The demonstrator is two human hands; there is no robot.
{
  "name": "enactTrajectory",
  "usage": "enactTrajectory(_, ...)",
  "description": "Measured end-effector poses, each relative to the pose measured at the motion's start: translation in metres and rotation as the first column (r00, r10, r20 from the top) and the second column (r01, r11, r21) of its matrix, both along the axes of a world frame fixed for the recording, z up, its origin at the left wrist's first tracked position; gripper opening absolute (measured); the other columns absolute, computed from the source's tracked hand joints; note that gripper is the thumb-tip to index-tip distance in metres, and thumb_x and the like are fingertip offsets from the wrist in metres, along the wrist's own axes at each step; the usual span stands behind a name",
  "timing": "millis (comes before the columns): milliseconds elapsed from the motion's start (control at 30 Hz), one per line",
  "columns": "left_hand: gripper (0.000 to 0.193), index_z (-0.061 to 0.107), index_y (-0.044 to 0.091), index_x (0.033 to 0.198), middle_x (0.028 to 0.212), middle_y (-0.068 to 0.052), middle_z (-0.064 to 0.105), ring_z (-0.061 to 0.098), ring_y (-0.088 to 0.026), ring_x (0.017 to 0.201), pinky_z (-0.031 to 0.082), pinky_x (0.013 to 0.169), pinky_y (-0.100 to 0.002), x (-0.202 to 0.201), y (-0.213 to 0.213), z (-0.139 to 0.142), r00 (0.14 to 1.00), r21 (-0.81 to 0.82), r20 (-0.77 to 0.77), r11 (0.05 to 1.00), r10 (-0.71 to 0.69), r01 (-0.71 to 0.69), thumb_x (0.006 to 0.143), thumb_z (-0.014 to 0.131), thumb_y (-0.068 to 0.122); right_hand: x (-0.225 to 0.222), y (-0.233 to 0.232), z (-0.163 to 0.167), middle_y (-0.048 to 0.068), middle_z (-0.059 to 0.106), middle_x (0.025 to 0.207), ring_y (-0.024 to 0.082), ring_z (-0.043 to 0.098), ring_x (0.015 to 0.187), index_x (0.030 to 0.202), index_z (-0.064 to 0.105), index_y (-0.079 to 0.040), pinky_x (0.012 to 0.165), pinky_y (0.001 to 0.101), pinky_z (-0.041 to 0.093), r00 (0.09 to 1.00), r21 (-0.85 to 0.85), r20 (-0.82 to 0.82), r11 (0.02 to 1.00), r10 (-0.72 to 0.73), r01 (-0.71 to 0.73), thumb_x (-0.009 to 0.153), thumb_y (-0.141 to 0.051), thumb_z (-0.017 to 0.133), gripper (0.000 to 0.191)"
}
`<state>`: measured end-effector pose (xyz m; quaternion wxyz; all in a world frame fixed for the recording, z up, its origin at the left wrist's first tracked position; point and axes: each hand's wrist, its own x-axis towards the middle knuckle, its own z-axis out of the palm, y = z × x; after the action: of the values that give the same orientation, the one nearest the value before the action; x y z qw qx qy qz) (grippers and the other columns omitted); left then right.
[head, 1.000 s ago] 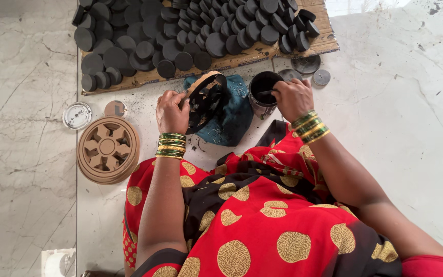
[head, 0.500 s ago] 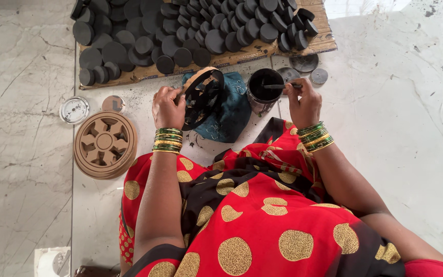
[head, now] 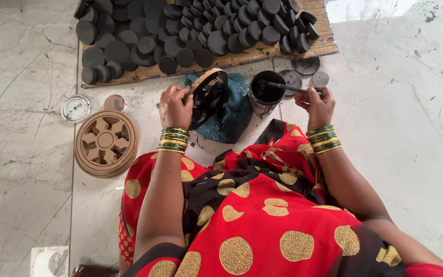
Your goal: The person sits on the floor and paints a decorative wooden wheel-shaped piece black, holding it with one hand while applying paint with a brush in the other, dipping the brush into a black paint container. Finished black-painted wooden discs are laid out on cardboard nearby.
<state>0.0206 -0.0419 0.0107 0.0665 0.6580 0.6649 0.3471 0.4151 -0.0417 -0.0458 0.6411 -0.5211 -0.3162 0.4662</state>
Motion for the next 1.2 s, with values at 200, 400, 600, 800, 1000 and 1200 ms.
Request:
enactTrajectory(200,0.021,0.079,0.008,0.105,0.102,-0.003,0.067,0.062,-0.025,0.100,0.052,0.093,-0.039,-0.004,0.002,0.000,1.000,0.006,0.016,1.000,0.009,-0.009,0.085,0.079,0.012,0.008,-0.011,-0.002,0.019,0.074,0.094,0.029,0.077,0.085,0.108,0.058,-0.002,0.083,0.0429,0.067,0.890,0.009,-0.442,0.992,0.114,-0.123,0.104,-0.010,0.049,0.013)
enactTrajectory(400,0.020,0.079,0.008,0.106,0.102,-0.003,0.067,0.062,-0.025,0.100,0.052,0.094,-0.040,-0.004,0.002,0.001,1.000,0.009,0.013,1.000,0.017,-0.017,0.086,0.079,0.012,-0.055,-0.002,0.003,0.018,0.075,0.097,0.027,0.076,0.090,0.109,0.065,-0.001,0.083,0.0405,0.065,0.921,0.067,-0.289,0.965,0.262,-0.253,0.107,-0.013,0.053,0.017)
enactTrajectory(600,0.021,0.079,0.008,0.106,0.101,-0.003,0.067,0.062,-0.025,0.099,0.052,0.094,-0.041,-0.004,-0.001,0.000,1.000,0.016,-0.008,1.000,0.002,-0.002,0.085,0.079,0.012,-0.119,0.003,0.006,0.013,0.076,0.104,0.018,0.076,0.097,0.117,0.065,0.000,0.086,0.0284,0.062,0.924,0.178,0.064,0.906,0.378,-0.383,0.108,-0.013,0.055,0.019)
enactTrajectory(800,0.021,0.079,0.008,0.107,0.099,-0.003,0.067,0.062,-0.024,0.097,0.052,0.093,-0.040,-0.006,0.000,-0.002,1.000,0.020,-0.028,1.000,0.008,-0.008,0.086,0.079,0.012,-0.139,-0.010,0.025,0.010,0.078,0.098,0.013,0.071,0.087,0.116,0.068,0.001,0.076,0.0266,0.057,0.788,0.187,0.538,0.869,0.300,-0.458,0.107,-0.008,0.061,0.015)
enactTrajectory(1000,0.021,0.079,0.007,0.107,0.100,-0.003,0.067,0.063,-0.024,0.097,0.053,0.093,-0.039,-0.009,-0.001,-0.002,1.000,0.028,-0.023,1.000,0.000,0.000,0.086,0.078,0.011,-0.143,-0.024,0.051,0.012,0.076,0.095,0.018,0.070,0.074,0.114,0.068,0.000,0.065,0.0326,0.054,0.654,0.148,0.716,0.864,0.243,-0.482,0.102,-0.005,0.063,0.014)
enactTrajectory(1200,0.023,0.079,0.008,0.107,0.100,-0.003,0.066,0.063,-0.024,0.095,0.052,0.094,-0.040,-0.008,0.000,-0.001,0.999,0.023,-0.035,1.000,-0.006,0.007,0.085,0.079,0.012,-0.141,-0.031,0.067,0.015,0.073,0.097,0.030,0.072,0.087,0.112,0.070,-0.001,0.077,0.0380,0.057,0.562,0.267,0.820,0.796,0.109,-0.543,0.100,-0.006,0.066,0.014)
